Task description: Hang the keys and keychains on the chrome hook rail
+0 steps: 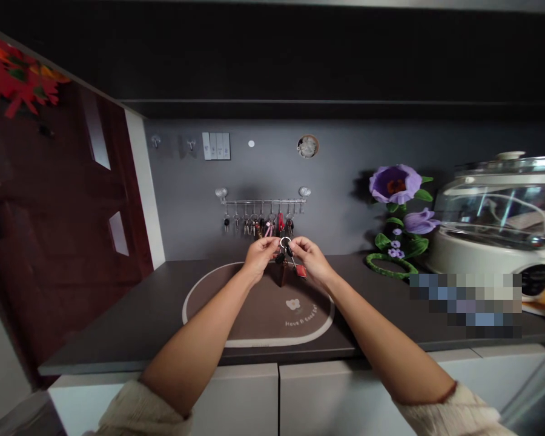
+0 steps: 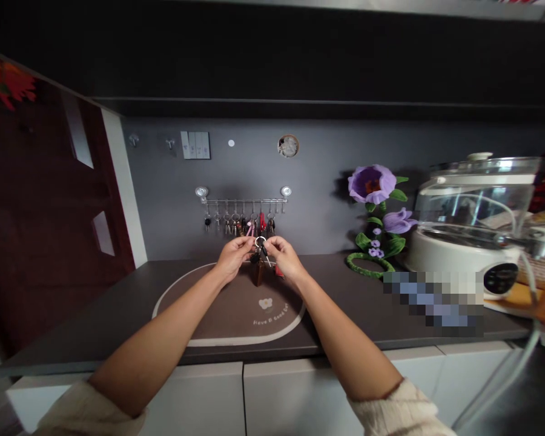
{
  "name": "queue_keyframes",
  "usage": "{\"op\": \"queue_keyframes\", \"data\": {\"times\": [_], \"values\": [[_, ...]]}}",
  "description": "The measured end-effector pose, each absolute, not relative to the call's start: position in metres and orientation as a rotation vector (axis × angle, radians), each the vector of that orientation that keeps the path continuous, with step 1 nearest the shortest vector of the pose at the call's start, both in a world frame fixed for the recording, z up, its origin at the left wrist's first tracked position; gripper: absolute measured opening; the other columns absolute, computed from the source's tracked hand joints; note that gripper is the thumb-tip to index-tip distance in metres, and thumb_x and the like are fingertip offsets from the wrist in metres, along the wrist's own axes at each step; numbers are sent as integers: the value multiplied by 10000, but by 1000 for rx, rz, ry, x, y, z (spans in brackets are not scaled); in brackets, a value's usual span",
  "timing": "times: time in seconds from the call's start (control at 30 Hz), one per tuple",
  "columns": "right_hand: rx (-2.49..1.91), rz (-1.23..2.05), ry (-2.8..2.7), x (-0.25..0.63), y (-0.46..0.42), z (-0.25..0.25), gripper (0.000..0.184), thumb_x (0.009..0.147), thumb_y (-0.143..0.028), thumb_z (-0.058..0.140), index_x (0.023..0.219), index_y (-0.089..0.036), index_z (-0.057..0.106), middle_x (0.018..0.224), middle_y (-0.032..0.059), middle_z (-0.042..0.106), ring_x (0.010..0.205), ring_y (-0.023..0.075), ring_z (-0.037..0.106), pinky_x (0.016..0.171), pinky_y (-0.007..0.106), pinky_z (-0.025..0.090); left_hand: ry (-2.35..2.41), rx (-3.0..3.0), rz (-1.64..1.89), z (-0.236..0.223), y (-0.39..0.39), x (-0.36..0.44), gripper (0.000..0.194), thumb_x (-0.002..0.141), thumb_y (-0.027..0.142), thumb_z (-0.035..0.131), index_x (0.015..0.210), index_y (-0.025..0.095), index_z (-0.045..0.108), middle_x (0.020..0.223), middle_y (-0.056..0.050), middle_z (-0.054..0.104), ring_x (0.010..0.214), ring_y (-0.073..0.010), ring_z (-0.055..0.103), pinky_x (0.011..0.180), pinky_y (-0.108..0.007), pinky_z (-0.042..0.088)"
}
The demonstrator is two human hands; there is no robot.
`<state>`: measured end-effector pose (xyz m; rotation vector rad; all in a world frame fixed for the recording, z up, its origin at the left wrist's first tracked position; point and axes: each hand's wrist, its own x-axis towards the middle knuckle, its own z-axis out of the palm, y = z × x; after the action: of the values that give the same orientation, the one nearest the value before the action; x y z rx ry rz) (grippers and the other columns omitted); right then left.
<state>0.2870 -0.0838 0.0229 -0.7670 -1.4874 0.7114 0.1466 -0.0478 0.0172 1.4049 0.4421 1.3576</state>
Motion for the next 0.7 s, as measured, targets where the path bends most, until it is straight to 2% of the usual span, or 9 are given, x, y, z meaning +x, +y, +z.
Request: {"op": "queue_keyframes", "data": {"times": [0.1, 0.23, 0.5, 0.7], "values": [[-777, 699, -1467, 286, -83, 26, 203, 701, -380, 535, 703, -180, 500, 598, -44, 427, 541, 61, 358, 534, 192, 292, 488, 1366, 1395, 15, -44, 145, 350, 612, 391, 612, 853, 137, 596, 836, -65, 594, 685, -100, 541, 606, -228, 433], [-775, 697, -1417, 288, -79, 32, 227, 693, -408, 529, 714, -186, 487, 591, -50, 417, 502, 56, 331, 494, 188, 271, 573, 1316, 1418, 12, -39, 143, 359, 604, 386, 618, 852, 128, 591, 806, -60, 578, 641, -85, 527, 563, -213, 430], [-746, 737, -1277, 291, -73, 50, 265, 639, -430, 565, 699, -190, 468, 649, -33, 474, 571, 72, 425, 532, 188, 347, 638, 1321, 1389, 5, -35, 144, 365, 593, 396, 619, 828, 119, 586, 752, -49, 571, 589, -69, 514, 512, -190, 408], [-723, 772, -1219, 299, -62, 56, 260, 632, -412, 572, 705, -193, 452, 636, -40, 466, 549, 62, 426, 523, 189, 375, 643, 1362, 1402, 1, -32, 146, 381, 598, 415, 606, 830, 114, 587, 747, -52, 573, 586, -72, 510, 496, -182, 399]]}}
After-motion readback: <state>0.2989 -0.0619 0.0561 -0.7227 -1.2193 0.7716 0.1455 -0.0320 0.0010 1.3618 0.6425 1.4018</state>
